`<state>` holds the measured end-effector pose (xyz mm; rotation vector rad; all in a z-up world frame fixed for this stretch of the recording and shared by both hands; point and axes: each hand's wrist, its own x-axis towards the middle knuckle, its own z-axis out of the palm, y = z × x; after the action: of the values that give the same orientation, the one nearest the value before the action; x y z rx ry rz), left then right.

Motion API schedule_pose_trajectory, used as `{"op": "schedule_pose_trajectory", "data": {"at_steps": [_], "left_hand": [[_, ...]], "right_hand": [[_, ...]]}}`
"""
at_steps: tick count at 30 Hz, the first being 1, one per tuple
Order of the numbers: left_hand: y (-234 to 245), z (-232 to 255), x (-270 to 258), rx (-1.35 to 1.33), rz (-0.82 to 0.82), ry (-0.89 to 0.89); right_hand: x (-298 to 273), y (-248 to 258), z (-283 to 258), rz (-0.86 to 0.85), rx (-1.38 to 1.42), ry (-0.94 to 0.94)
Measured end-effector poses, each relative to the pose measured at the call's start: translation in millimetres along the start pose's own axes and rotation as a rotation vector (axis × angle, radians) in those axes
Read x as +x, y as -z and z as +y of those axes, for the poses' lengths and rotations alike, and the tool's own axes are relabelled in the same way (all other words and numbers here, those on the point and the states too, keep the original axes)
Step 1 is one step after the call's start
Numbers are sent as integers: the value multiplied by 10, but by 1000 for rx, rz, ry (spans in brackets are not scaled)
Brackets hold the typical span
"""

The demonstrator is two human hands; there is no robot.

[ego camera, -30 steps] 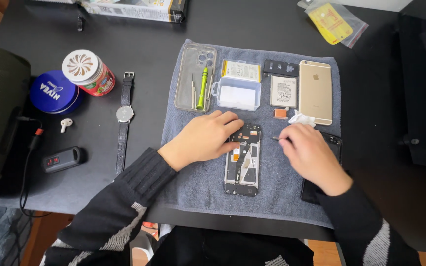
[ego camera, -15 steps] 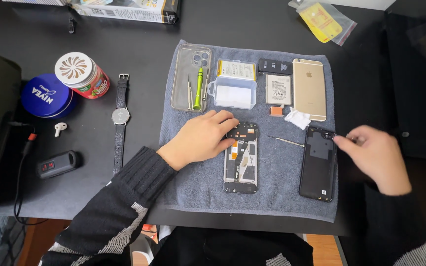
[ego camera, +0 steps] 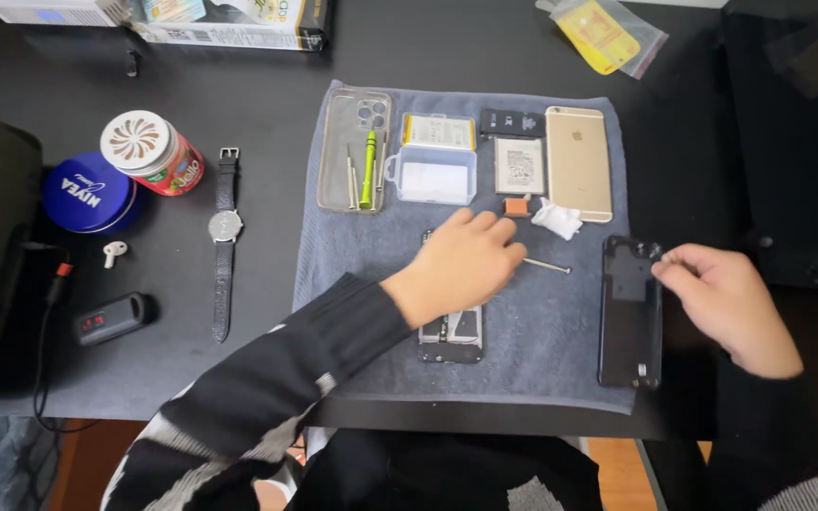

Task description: Disassembling a smartphone to access internal components for repair

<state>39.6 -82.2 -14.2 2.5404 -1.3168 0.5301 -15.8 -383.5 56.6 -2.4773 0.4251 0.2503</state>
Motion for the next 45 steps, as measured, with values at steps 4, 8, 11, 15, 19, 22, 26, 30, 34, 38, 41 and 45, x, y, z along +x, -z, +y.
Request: {"op": "schedule_pose_trajectory", "data": {"at_steps": [4,8,11,15,19,22,26,30,34,38,41,45], "left_hand": [[-304,57,220,40,68,-21],[-442,63,381,193,131,-57],[-405,41,408,221,128,-55],[-432,-7,476,218,166,-76],[-454,-39,506,212,189,-70],[-227,-108,452,146,201,-83],[316,-361,186,-225,-111,-7],[476,-717,-236,-130,-220,154],[581,-761,-471,-167,-346,279],[574,-750,-556,-317,-342,326],[567,-725,-577,-326,-314,305],[576,-658,-619,-380,-269,313]], "right_hand": [[-91,-55,-36,-44,-34,-39],[-67,-219,26,-128,-118,61],[-40,-264,-54,-159,-184,62],[45,-296,-91,-132,-266,66],[116,-246,-222,-111,-297,31],[121,-158,-308,-130,-350,42],[105,30,-185,-43,-30,108],[119,11,-171,52,87,371],[54,-128,-653,9,119,538],[182,-327,-989,1,88,837],[247,-480,-1187,-26,57,945],[403,-737,-1209,-32,75,1033]]}}
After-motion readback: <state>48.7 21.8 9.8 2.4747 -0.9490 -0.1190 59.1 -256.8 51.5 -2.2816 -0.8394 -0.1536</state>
